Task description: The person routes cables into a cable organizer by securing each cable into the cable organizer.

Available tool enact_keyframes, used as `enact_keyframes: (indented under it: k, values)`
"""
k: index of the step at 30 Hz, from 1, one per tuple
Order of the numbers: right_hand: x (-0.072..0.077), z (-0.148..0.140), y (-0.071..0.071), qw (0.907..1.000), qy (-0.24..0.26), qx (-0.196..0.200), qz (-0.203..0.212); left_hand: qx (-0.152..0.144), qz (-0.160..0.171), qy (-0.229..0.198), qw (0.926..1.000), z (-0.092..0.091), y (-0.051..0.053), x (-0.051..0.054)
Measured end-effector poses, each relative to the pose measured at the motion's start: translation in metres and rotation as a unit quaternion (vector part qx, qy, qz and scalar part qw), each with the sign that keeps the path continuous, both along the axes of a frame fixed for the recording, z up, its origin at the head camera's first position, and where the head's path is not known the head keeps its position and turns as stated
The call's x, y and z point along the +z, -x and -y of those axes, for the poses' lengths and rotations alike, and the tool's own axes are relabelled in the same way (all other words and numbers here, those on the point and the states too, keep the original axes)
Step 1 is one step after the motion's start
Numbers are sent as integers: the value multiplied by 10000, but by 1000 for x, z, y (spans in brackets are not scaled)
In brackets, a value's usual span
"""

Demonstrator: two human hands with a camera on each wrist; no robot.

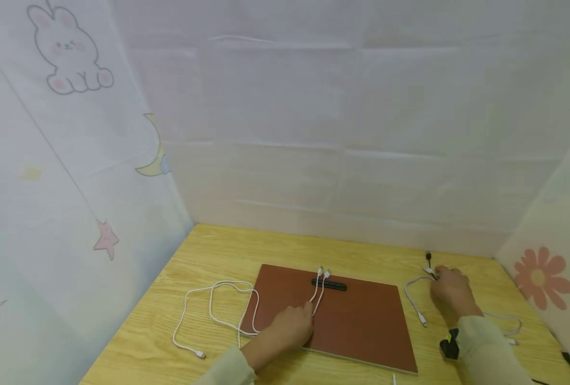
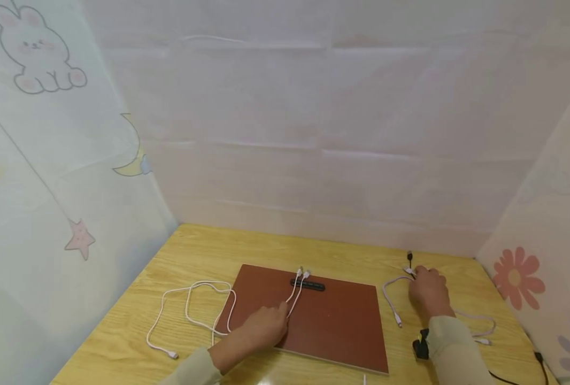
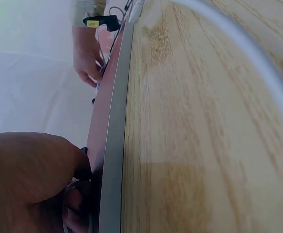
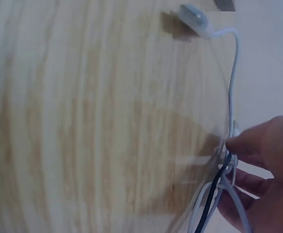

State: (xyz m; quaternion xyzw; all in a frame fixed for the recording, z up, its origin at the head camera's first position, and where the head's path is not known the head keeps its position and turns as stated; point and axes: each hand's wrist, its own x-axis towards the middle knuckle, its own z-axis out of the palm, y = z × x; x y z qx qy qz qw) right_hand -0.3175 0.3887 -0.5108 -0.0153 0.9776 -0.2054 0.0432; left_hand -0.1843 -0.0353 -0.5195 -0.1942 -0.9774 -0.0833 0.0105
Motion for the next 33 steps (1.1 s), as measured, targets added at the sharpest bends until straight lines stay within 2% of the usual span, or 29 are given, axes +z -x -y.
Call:
enact_keyframes:
  k: [9, 15, 21, 24, 33]
  values:
    - [5, 7, -5, 9989, -175, -113, -423, -48, -70, 6, 10000, -1, -1, 0]
    - [8, 6, -3, 9982, 86, -149, -583, -94, -213, 98, 9997, -1, -1, 0]
    - [11, 5, 1, 9962, 289, -212, -794, 38, -142, 123, 9998, -1, 2, -3]
    - [16, 7, -1, 9940, 330, -286, -1006, 88, -79, 114, 9999, -2, 2, -3]
    - [39, 13, -5, 9832, 722, -671, -1535, 70, -307, 221, 9993, -3, 0, 0]
